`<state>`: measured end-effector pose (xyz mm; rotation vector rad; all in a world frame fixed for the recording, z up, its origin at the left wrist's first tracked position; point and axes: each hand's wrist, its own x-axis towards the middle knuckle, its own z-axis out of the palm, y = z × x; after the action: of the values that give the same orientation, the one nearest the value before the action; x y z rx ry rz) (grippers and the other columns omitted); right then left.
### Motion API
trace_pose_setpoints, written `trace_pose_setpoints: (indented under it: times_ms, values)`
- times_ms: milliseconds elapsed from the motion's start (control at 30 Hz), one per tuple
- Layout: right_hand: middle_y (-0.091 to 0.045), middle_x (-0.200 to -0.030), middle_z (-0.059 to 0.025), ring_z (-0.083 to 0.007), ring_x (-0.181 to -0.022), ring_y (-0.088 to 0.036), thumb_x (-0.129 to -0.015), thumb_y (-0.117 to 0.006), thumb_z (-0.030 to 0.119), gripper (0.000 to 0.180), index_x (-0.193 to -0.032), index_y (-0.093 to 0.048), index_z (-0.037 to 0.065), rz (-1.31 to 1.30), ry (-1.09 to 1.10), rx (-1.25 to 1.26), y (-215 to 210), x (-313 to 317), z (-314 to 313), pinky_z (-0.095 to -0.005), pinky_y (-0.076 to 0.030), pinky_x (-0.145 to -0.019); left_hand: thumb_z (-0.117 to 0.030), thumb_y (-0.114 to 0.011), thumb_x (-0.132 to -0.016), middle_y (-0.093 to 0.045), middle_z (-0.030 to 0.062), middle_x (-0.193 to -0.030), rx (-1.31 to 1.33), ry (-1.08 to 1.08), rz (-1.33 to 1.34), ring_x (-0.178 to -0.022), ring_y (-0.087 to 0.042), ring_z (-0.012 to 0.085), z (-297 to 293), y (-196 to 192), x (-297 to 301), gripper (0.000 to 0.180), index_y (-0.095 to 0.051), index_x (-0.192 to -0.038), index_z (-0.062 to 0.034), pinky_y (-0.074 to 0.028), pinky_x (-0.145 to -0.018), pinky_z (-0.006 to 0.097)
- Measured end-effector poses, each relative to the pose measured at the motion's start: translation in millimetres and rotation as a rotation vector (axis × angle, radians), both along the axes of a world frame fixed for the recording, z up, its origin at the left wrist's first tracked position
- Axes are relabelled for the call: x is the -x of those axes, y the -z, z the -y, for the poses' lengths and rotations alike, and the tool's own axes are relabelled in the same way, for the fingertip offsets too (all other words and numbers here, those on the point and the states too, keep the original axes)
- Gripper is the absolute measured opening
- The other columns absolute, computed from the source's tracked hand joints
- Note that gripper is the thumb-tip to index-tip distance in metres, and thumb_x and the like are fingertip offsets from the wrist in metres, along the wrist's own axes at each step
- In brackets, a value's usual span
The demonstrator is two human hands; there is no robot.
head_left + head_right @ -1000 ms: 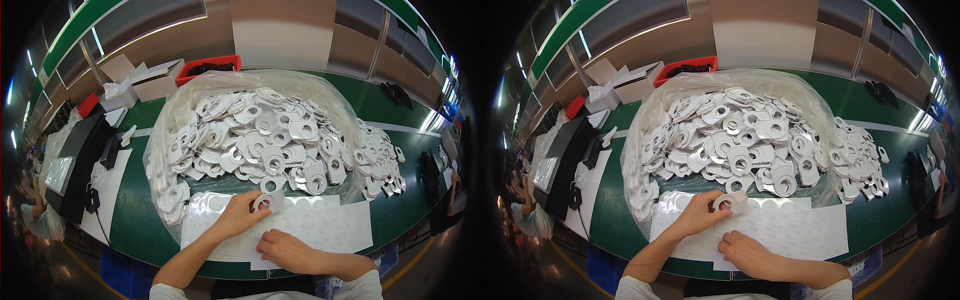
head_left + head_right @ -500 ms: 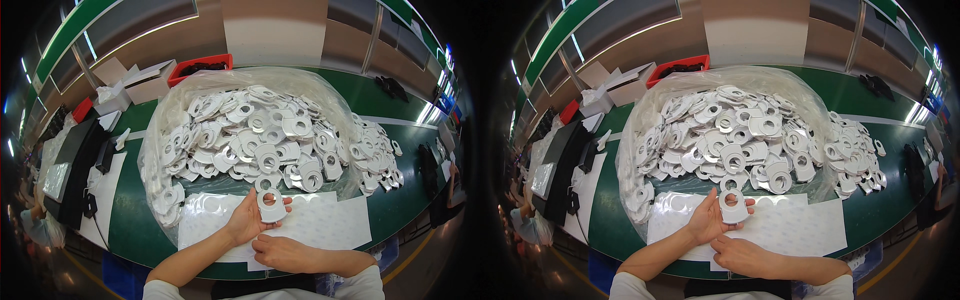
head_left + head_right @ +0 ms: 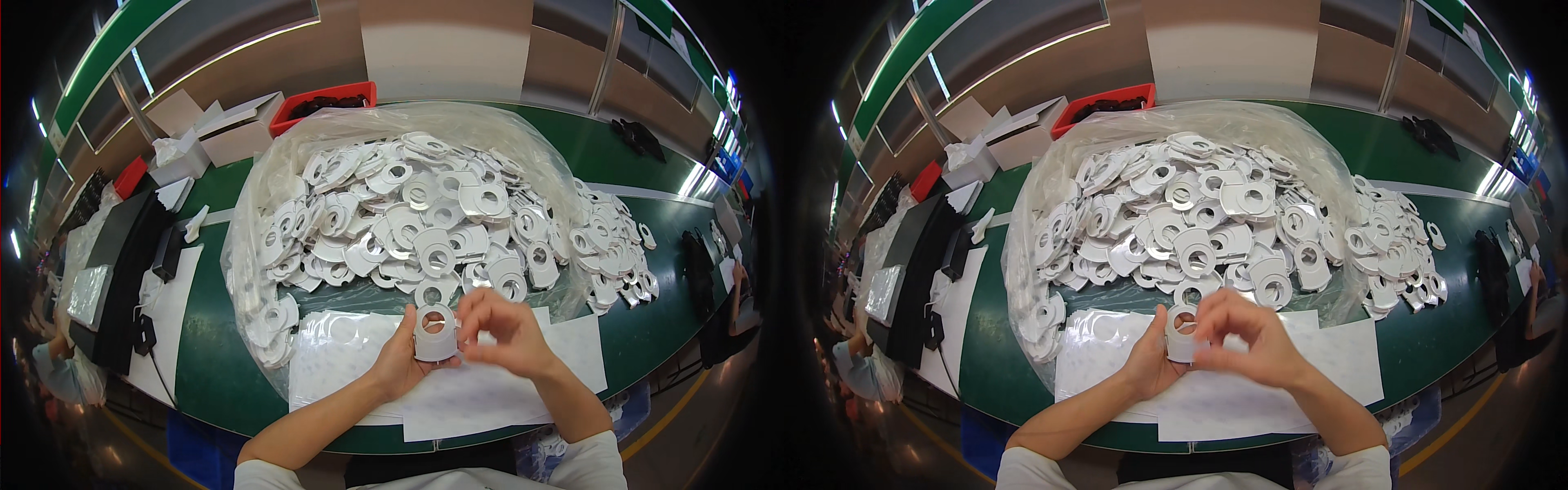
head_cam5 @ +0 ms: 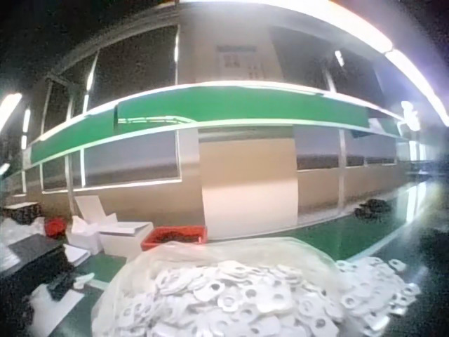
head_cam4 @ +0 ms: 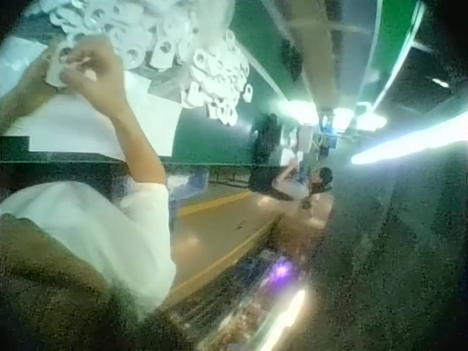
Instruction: The person peels circular adhesive stickers from a backing sheet, attaches them one by one onto white plastic pieces by hand, and places the finished pieces into a stack on the table.
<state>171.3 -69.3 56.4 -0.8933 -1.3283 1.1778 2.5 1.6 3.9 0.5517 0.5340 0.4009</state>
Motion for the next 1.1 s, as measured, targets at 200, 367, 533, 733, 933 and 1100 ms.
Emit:
trace_pose_setpoints:
  times_ms: [200, 367, 533, 733, 933, 1100]
  values:
    - [-0.048, -0.112, -0.0081, -0.0080, -0.065, -0.053, -0.087, -0.063, 0.012, 0.012, -0.090, -0.061, 0.001, -0.003, 0.224, 0.271, 23.6, 5.9, -12.1, -0.0214, -0.048, -0.061, -0.061, -0.012, -0.094, -0.056, 0.0126, -0.111, -0.070, 0.072, 0.174, -0.094, -0.059, 0.0250, -4.6, 11.8, 1.5, 0.069, -0.048, -0.122, -0.0091, -0.049, -0.074, 0.037]
    - [-0.047, -0.111, -0.0083, -0.0073, -0.063, -0.053, -0.089, -0.061, 0.013, 0.014, -0.089, -0.059, -0.001, -0.034, 0.193, 0.361, 33.1, 9.4, -13.9, -0.0213, -0.049, -0.056, -0.060, -0.012, -0.094, -0.056, 0.0104, -0.112, -0.053, 0.043, 0.145, -0.094, -0.058, 0.0239, -4.3, 10.6, 1.1, 0.070, -0.047, -0.124, -0.0076, -0.049, -0.075, 0.037]
    - [-0.052, -0.105, -0.0057, -0.0059, -0.061, -0.051, -0.089, -0.061, 0.013, 0.013, -0.088, -0.058, 0.000, -0.015, 0.229, 0.359, 30.0, 11.9, -12.9, -0.0195, -0.046, -0.054, -0.060, -0.012, -0.094, -0.055, 0.0105, -0.114, -0.064, 0.031, 0.117, -0.095, -0.058, 0.0237, -3.1, 9.3, 0.8, 0.069, -0.047, -0.124, -0.0078, -0.049, -0.076, 0.037]
    - [-0.054, -0.102, -0.0038, -0.0051, -0.061, -0.050, -0.089, -0.061, 0.013, 0.013, -0.087, -0.059, 0.001, -0.026, 0.250, 0.368, 32.7, 13.3, -13.7, -0.0190, -0.044, -0.053, -0.060, -0.012, -0.094, -0.055, 0.0109, -0.116, -0.046, 0.021, 0.118, -0.097, -0.057, 0.0239, -3.1, 8.8, 0.2, 0.069, -0.047, -0.124, -0.0079, -0.048, -0.079, 0.038]
    - [-0.054, -0.102, -0.0038, -0.0048, -0.061, -0.050, -0.089, -0.062, 0.015, 0.015, -0.088, -0.060, 0.000, -0.019, 0.257, 0.360, 37.2, 12.7, -14.4, -0.0185, -0.044, -0.056, -0.058, -0.012, -0.095, -0.057, 0.0090, -0.111, -0.047, 0.021, 0.134, -0.099, -0.056, 0.0224, -1.9, 5.6, 0.8, 0.070, -0.046, -0.125, -0.0052, -0.048, -0.081, 0.036]
    - [-0.054, -0.103, -0.0040, -0.0046, -0.062, -0.050, -0.089, -0.062, 0.015, 0.015, -0.088, -0.060, 0.000, -0.012, 0.256, 0.360, 35.0, 13.6, -13.9, -0.0184, -0.043, -0.056, -0.058, -0.013, -0.095, -0.056, 0.0091, -0.111, -0.037, 0.019, 0.148, -0.099, -0.056, 0.0225, -2.3, 6.3, 1.1, 0.069, -0.047, -0.124, -0.0052, -0.048, -0.082, 0.037]
